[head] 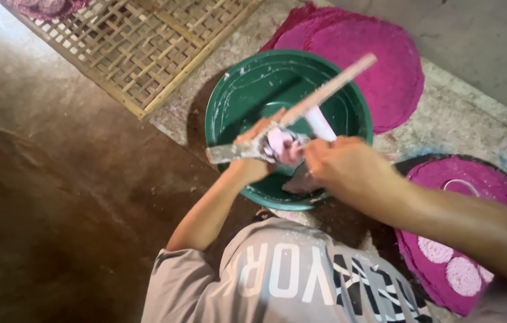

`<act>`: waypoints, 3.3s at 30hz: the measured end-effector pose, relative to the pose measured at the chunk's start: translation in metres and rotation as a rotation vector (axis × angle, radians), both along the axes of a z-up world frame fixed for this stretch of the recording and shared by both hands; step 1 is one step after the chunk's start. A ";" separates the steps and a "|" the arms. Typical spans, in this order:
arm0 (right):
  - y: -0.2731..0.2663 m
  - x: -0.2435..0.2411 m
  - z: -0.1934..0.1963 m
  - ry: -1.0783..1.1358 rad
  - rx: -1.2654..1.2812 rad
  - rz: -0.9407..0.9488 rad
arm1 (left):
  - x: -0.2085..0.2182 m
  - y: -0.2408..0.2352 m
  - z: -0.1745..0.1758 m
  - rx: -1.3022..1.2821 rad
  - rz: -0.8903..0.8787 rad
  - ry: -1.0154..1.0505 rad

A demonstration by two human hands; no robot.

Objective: The person prepares pink batter, fills a steamer tray with circular portions using a manual dispenser, and places the tray into a steamer. They then continue filling additional trays with batter and arranging them for steaming.

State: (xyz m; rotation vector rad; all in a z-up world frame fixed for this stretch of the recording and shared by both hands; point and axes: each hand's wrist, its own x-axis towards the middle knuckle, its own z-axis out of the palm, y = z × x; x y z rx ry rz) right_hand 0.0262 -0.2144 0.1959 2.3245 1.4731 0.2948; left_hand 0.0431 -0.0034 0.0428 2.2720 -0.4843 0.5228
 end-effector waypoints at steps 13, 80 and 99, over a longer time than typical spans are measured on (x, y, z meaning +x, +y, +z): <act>-0.010 -0.009 -0.128 0.780 1.121 -0.279 | 0.016 0.007 0.030 0.033 0.460 0.048; -0.412 -0.291 -0.192 1.311 2.064 -0.555 | 0.141 -0.394 -0.207 -0.187 -0.394 0.993; -0.368 -0.267 -0.181 1.271 2.253 -0.656 | -0.082 -0.315 -0.105 0.224 -0.349 0.224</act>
